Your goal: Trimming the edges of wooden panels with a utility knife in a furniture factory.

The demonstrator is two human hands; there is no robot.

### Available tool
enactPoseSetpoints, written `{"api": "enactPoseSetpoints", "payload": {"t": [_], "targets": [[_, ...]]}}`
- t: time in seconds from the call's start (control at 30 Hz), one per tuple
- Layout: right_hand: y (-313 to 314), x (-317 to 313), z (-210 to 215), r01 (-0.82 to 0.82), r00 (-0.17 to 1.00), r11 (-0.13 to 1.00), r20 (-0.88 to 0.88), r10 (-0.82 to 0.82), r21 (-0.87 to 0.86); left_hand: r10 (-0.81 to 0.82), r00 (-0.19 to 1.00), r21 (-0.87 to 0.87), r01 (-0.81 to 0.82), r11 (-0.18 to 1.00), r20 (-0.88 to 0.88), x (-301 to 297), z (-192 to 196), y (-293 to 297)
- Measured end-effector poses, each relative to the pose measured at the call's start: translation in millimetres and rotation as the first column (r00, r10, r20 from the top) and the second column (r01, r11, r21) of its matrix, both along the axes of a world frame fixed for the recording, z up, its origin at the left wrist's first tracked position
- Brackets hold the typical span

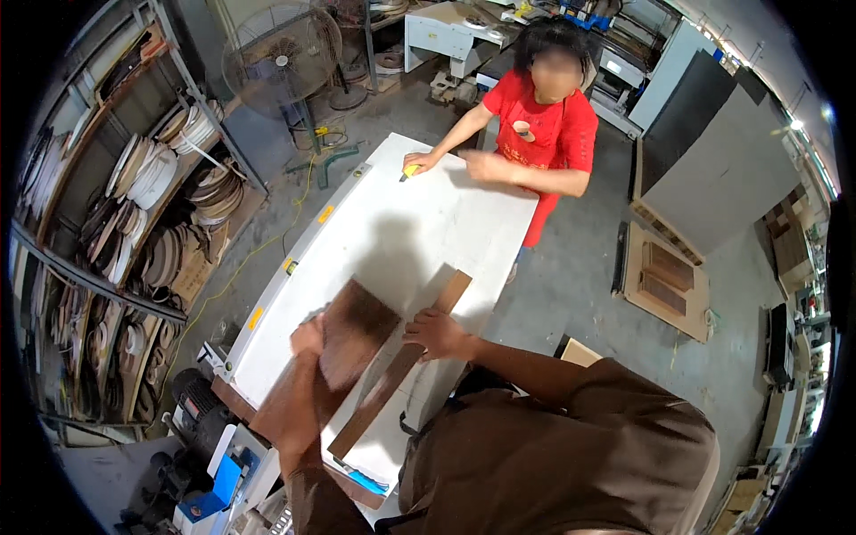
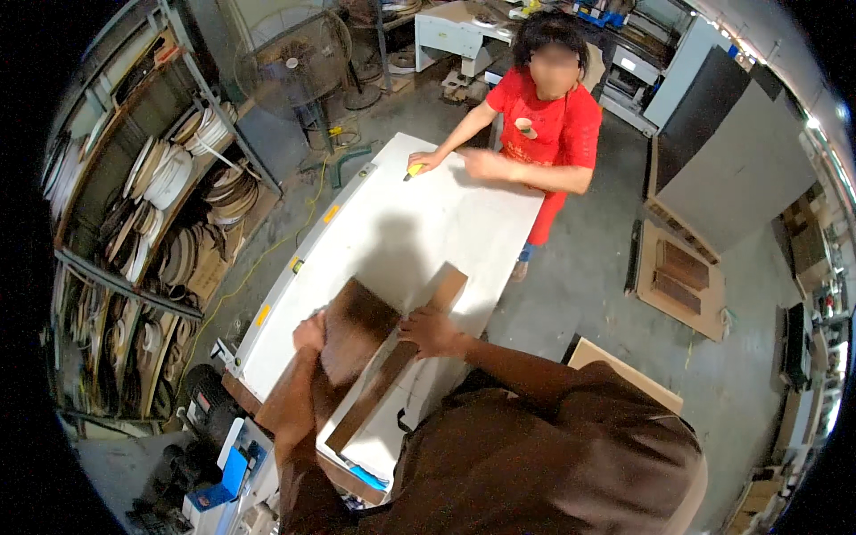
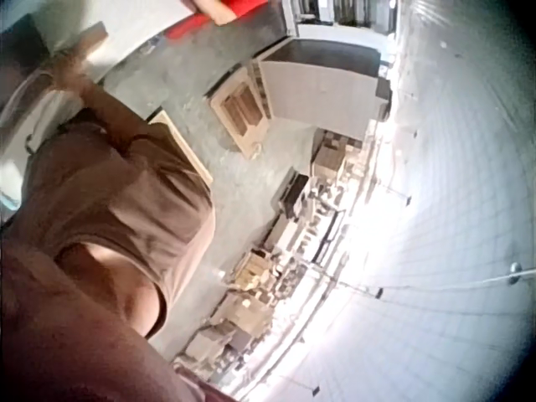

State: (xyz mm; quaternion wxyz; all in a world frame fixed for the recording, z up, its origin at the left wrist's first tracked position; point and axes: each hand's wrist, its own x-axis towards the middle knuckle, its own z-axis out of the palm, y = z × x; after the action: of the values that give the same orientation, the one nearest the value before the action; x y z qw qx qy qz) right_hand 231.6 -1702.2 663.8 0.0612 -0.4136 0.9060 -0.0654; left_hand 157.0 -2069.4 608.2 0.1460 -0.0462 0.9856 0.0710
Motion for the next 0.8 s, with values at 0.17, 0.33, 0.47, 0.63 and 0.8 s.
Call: {"api": "enactPoseSetpoints", "payload": {"t": [0.17, 0.33, 0.47, 0.63, 0.8], "targets": [[6.2, -0.2, -20.8, -0.011, 0.998, 0.990, -0.064, 0.002, -0.140, -0.028, 0.992, 0.022, 0.031, 0.999, -0.120, -19.7, -3.0, 108.5], [6.9, 1.3, -14.6, -0.017, 0.999, 0.997, -0.037, 0.014, -0.076, -0.132, 0.975, 0.123, 0.155, 0.980, -0.180, -16.9, 18.0, 148.2], [0.6, -0.2, 8.5, 0.030, 0.999, 0.999, -0.035, -0.032, -0.044, -0.117, 0.968, 0.369, 0.195, 0.909, -0.224, 24.7, 44.2, 145.4], [-1.5, -5.5, 13.4, 0.014, 0.998, 0.992, -0.054, -0.021, -0.124, -0.211, 0.930, 0.425, 0.329, 0.843, -0.301, 107.7, 70.9, 155.7], [0.9, -11.1, -7.4, -0.018, 0.996, 0.996, 0.091, 0.025, -0.083, -0.093, 0.941, 0.175, 0.157, 0.972, -0.325, 182.8, 76.7, 157.2]]}}
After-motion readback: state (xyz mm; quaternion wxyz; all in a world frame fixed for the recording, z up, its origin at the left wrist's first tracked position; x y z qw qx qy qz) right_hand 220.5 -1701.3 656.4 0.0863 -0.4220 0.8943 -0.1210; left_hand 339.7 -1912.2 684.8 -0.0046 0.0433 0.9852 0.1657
